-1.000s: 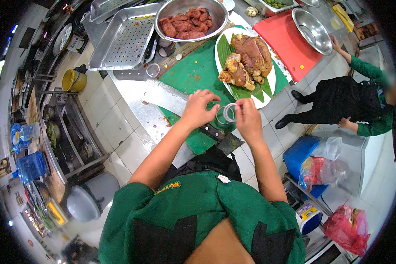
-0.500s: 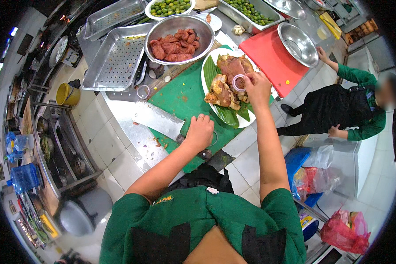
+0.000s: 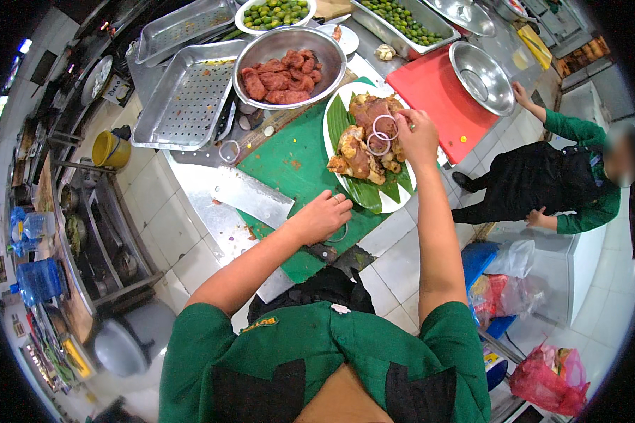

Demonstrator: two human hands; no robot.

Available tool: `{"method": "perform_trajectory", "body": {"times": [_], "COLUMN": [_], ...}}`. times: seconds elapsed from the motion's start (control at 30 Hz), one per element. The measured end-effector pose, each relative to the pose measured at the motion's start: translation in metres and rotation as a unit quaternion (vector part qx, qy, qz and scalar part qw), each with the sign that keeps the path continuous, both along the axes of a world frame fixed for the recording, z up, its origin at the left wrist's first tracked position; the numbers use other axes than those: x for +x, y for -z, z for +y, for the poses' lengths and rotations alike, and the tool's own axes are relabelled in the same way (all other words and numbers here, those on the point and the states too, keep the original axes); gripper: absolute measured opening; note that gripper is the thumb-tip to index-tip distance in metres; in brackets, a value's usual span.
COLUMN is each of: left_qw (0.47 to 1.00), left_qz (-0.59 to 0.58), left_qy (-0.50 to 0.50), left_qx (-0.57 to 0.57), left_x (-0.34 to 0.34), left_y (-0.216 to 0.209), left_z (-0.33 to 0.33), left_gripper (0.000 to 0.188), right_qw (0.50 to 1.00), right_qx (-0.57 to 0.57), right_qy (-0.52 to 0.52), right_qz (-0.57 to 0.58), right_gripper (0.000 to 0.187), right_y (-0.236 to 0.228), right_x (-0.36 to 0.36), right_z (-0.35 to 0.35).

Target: The person retrieves a plastic container, places mixed vegetables into it, then peels and adds hard-boiled eggs. The person then closes the container and carries it across the kitchen.

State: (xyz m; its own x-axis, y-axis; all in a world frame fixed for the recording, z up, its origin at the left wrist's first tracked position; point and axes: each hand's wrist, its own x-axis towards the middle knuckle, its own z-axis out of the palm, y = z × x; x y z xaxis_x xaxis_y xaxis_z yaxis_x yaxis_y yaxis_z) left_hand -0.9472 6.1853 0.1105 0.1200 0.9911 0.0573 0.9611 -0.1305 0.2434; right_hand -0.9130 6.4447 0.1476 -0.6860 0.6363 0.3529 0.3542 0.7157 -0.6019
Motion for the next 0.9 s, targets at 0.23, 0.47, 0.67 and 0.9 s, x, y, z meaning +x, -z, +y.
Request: {"method": "perform_trajectory", "body": {"times": [0.23, 0.47, 0.67, 0.9], "left_qw": [0.948, 0.875, 0.894, 0.897], "left_qz": [-0.213, -0.295, -0.198, -0.189], "left_qy": [-0.136, -0.342, -0.358, -0.319], "left_qx": [0.194, 0.171, 0.184, 0.241], "left_x": [-0.028, -0.097, -0.104, -0.111], "left_y": [-0.041, -0.045, -0.016, -0.001], "left_z": [0.046, 0.16, 0.186, 0.183], "left_gripper": [0.011, 0.014, 0.013, 0.012], "right_qw": [0.991, 0.984, 0.976, 0.972], "right_qx": [-0.106, -0.154, -0.193, -0.208], "right_qy": [0.062, 0.079, 0.105, 0.109], "right_qz": [0.061, 0.041, 0.009, -0.006], "right_gripper": [0.019, 0.017, 0.017, 0.016], "right_y": [-0.008, 0.014, 0.024, 0.034], "right_x": [0.052, 0.095, 0.131, 0.152], "right_z": [-0.006, -0.016, -0.015, -0.022]}}
